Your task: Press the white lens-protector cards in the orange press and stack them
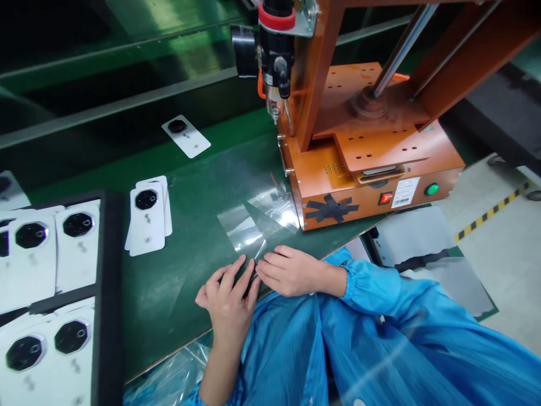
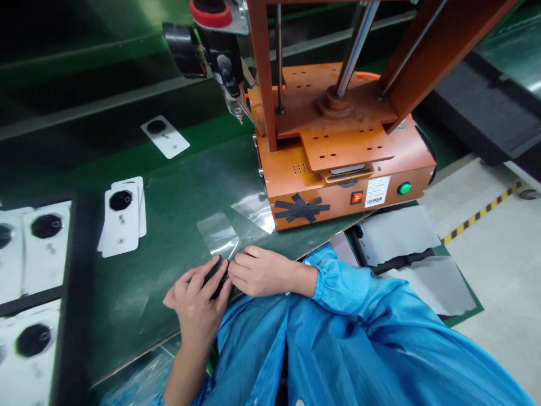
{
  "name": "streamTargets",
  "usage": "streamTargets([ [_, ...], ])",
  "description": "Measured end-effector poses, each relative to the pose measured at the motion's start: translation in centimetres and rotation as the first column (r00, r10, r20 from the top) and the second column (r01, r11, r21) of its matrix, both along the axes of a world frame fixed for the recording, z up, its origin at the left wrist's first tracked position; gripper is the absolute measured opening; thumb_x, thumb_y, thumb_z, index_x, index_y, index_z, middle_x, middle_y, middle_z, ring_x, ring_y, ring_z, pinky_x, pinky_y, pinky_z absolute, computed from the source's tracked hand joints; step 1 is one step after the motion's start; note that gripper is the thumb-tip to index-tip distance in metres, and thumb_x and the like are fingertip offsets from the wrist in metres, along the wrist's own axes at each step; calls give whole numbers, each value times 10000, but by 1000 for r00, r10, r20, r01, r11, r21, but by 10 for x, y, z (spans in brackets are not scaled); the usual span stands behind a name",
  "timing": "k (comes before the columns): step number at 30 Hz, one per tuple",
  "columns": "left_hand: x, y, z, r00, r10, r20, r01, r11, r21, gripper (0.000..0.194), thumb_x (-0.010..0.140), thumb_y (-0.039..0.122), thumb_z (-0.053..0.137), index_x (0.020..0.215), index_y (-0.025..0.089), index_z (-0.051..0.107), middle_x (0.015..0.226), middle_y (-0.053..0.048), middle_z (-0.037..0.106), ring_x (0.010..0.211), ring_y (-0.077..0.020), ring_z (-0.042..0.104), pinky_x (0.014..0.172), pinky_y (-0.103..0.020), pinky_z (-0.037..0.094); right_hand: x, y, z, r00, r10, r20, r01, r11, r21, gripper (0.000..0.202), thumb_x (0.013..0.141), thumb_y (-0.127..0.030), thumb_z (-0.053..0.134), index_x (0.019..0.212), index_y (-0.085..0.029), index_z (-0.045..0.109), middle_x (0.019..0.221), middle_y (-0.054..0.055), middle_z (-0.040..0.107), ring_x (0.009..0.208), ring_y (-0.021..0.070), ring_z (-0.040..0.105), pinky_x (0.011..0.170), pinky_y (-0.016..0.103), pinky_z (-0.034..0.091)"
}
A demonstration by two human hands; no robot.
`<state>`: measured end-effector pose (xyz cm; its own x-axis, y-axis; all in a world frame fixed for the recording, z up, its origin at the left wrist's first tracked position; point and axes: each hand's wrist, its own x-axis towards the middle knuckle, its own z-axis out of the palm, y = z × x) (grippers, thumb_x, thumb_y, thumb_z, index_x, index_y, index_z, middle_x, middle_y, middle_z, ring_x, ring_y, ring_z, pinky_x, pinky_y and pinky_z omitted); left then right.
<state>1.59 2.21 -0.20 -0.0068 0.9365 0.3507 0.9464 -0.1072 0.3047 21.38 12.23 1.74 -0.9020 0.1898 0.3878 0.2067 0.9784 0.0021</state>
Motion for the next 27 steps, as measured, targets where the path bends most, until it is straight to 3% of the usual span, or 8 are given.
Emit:
streamTargets([
  [12,3,2,6,1000,12,-15,-12,1000,8,297,921,313,709,1217,328,722,1270,-31,732,1101,-261,587,948,-458,351,4,-2,-4,975,-186,-120,149,953,-264,187,1040,-223,513,1012,-153,685,1042,45,733,922,176,598,727,333,382],
  [16,0,2,7,997,-9,79,9,1000,-7,270,902,308,733,1172,304,728,1250,-37,736,1118,-256,596,980,-455,377,0,1,2,967,-239,-94,188,909,-372,232,1047,-302,516,1174,-165,654,1107,70,730,983,193,589,794,343,391],
  [18,-1,2,7,994,-9,109,9,1000,2,224,899,286,735,1123,294,737,1220,-33,746,1119,-254,600,988,-459,387,-3,2,4,974,-214,-71,176,918,-355,258,1059,-297,495,1233,-169,636,1073,71,734,978,194,581,790,345,384],
  [22,-1,3,5,997,-17,75,14,999,38,140,907,252,723,1037,295,753,1200,-23,757,1105,-251,613,985,-474,377,-6,3,5,990,-138,-37,127,969,-214,236,1069,-229,450,1135,-169,669,1002,68,730,907,183,581,756,347,389],
  [27,2,1,6,999,-41,-35,42,999,22,209,929,298,695,1132,316,743,1280,-26,732,1111,-273,601,942,-478,358,1,-2,3,994,-63,-85,67,997,47,187,1028,-227,523,1027,-163,699,1189,113,719,1060,218,623,880,380,466],
])
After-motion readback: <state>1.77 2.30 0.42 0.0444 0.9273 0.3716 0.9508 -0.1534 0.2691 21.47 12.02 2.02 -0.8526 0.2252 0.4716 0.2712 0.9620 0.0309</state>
